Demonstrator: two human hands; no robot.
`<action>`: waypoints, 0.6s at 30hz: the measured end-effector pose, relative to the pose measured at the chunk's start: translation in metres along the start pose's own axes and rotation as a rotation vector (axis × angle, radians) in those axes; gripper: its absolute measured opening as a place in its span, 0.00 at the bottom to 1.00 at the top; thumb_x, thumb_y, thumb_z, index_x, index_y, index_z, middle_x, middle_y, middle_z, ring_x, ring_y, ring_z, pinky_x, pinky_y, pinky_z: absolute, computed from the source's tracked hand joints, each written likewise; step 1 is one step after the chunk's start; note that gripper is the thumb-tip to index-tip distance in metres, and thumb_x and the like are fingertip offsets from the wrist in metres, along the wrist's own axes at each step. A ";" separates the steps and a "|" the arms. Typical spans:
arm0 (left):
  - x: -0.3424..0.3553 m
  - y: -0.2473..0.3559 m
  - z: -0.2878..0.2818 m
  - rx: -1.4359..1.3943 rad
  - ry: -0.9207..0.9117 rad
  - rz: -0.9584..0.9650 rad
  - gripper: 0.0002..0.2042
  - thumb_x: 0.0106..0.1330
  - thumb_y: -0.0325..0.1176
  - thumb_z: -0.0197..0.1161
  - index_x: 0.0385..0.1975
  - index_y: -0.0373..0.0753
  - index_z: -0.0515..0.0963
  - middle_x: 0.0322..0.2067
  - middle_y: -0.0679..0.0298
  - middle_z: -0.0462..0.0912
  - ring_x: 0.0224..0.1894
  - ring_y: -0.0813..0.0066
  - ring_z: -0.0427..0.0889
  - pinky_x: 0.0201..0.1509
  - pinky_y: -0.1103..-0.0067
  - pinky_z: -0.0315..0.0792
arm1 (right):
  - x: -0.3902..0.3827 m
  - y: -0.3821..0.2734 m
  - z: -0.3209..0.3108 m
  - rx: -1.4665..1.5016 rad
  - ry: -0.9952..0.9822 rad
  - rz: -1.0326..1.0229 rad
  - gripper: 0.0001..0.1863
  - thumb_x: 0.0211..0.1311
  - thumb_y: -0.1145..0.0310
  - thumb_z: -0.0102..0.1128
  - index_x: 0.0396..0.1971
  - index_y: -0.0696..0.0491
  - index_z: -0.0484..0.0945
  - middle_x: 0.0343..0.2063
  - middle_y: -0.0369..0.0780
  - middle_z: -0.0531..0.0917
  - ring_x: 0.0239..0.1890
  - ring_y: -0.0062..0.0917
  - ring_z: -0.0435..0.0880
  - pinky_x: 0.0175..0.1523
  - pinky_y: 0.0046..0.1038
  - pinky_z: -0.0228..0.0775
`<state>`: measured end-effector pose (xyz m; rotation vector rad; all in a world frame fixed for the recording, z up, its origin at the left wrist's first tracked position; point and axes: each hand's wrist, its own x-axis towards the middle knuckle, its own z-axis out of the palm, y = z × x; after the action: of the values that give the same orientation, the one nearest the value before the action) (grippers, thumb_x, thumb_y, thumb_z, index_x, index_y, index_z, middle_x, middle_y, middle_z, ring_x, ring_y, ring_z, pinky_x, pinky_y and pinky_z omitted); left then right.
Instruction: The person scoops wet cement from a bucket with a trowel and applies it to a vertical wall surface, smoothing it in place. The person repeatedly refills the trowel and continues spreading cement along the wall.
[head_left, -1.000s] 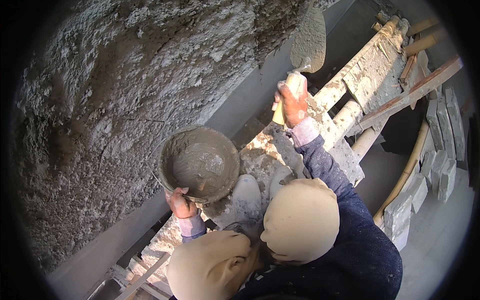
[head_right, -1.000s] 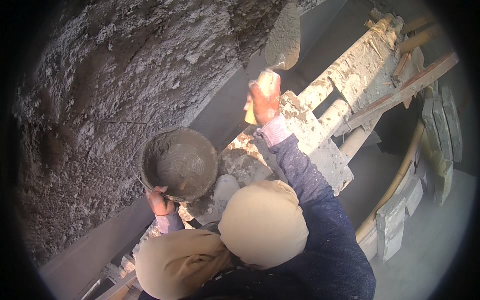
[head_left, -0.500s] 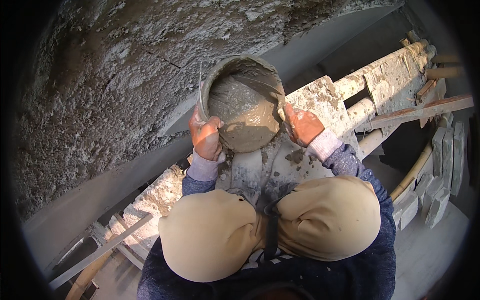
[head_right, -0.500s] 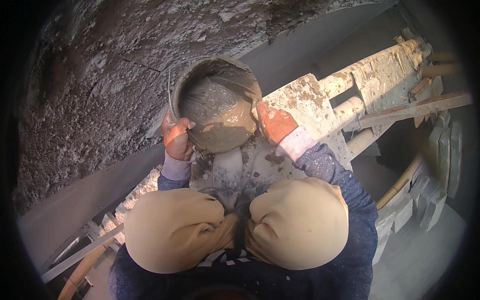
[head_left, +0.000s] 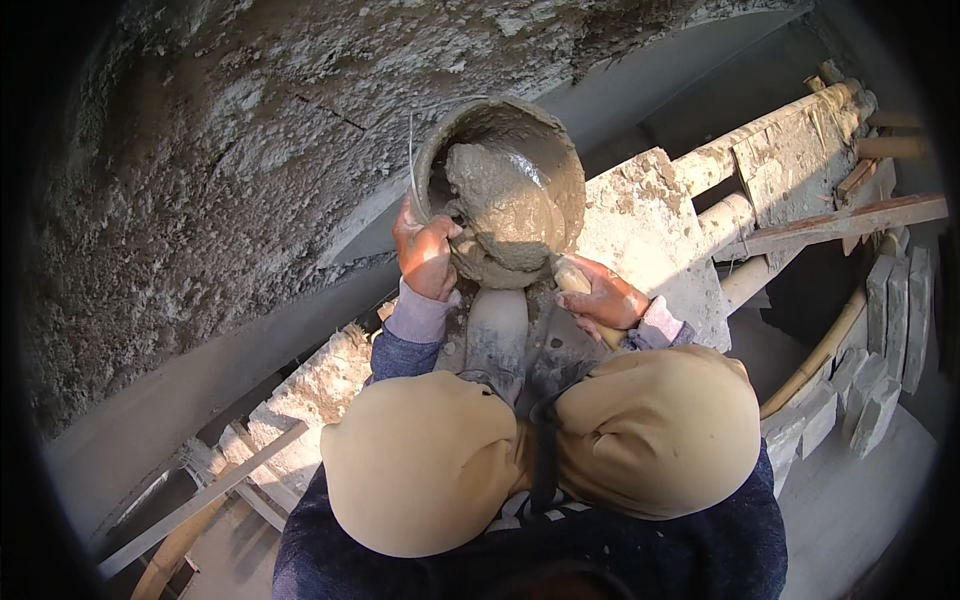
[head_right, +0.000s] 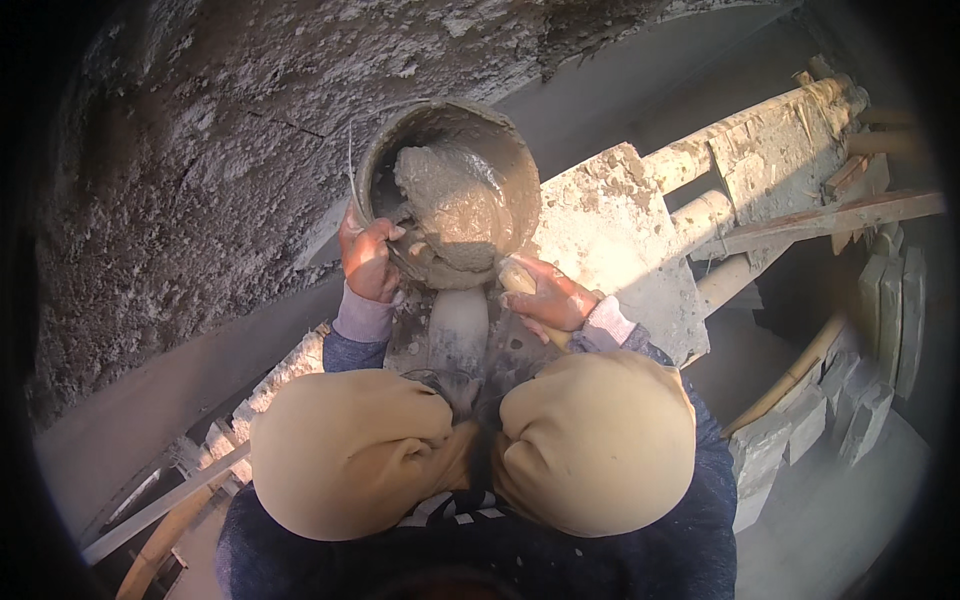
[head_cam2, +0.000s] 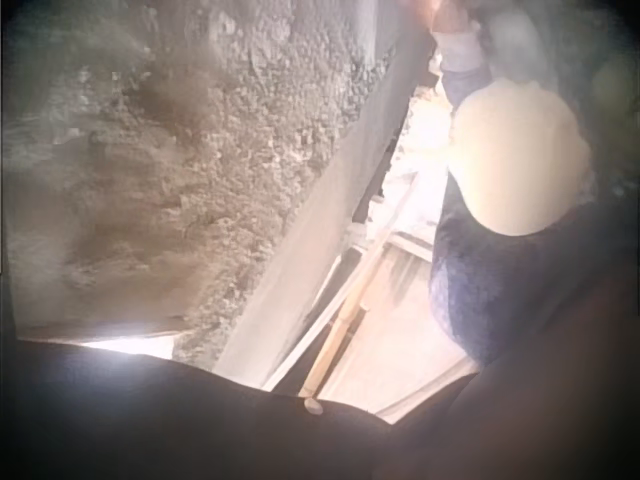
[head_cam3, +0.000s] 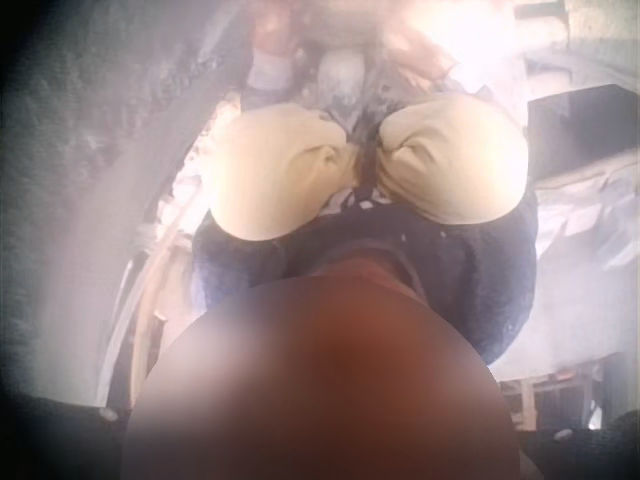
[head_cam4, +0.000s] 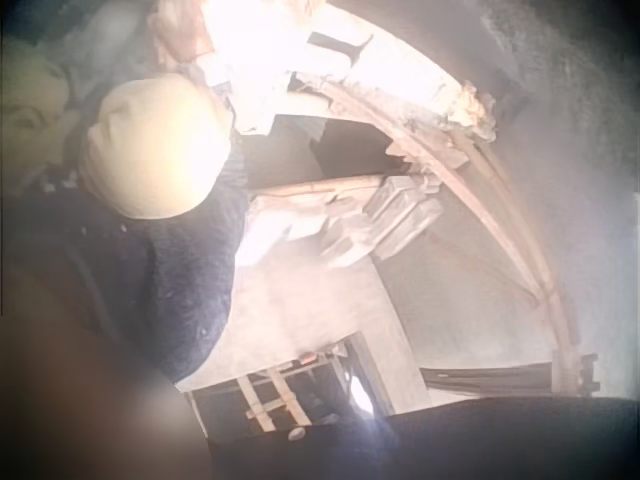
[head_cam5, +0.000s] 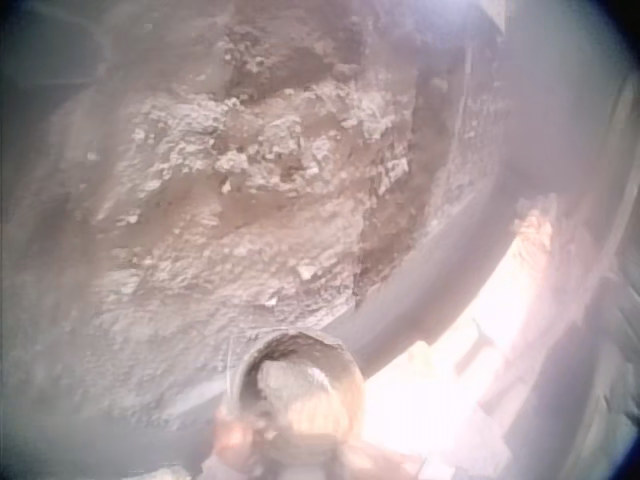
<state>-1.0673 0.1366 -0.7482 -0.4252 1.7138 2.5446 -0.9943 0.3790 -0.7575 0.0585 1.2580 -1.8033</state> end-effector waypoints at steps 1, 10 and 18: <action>0.003 0.004 0.004 0.006 0.011 0.006 0.29 0.48 0.17 0.48 0.56 0.30 0.68 0.32 0.66 0.75 0.28 0.82 0.72 0.33 0.85 0.69 | 0.001 -0.001 -0.001 -0.013 0.049 -0.021 0.36 0.62 0.70 0.57 0.67 0.53 0.48 0.16 0.34 0.70 0.12 0.18 0.70 0.16 0.22 0.66; 0.017 -0.017 -0.029 0.098 0.038 -0.045 0.33 0.42 0.15 0.46 0.57 0.31 0.67 0.42 0.60 0.75 0.38 0.71 0.76 0.43 0.80 0.73 | -0.017 0.004 0.001 0.138 0.097 -0.044 0.31 0.64 0.75 0.50 0.65 0.51 0.52 0.17 0.35 0.70 0.13 0.18 0.69 0.17 0.22 0.65; -0.001 0.012 -0.047 -0.032 0.161 -0.105 0.33 0.39 0.15 0.47 0.55 0.32 0.68 0.51 0.57 0.73 0.49 0.62 0.75 0.54 0.73 0.71 | -0.067 -0.030 0.001 0.529 0.467 -0.579 0.16 0.56 0.73 0.49 0.46 0.53 0.62 0.22 0.38 0.70 0.15 0.20 0.68 0.18 0.20 0.63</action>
<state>-1.0588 0.0895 -0.7536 -0.7204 1.6520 2.5283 -0.9757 0.4231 -0.7020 0.4761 1.1345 -2.7112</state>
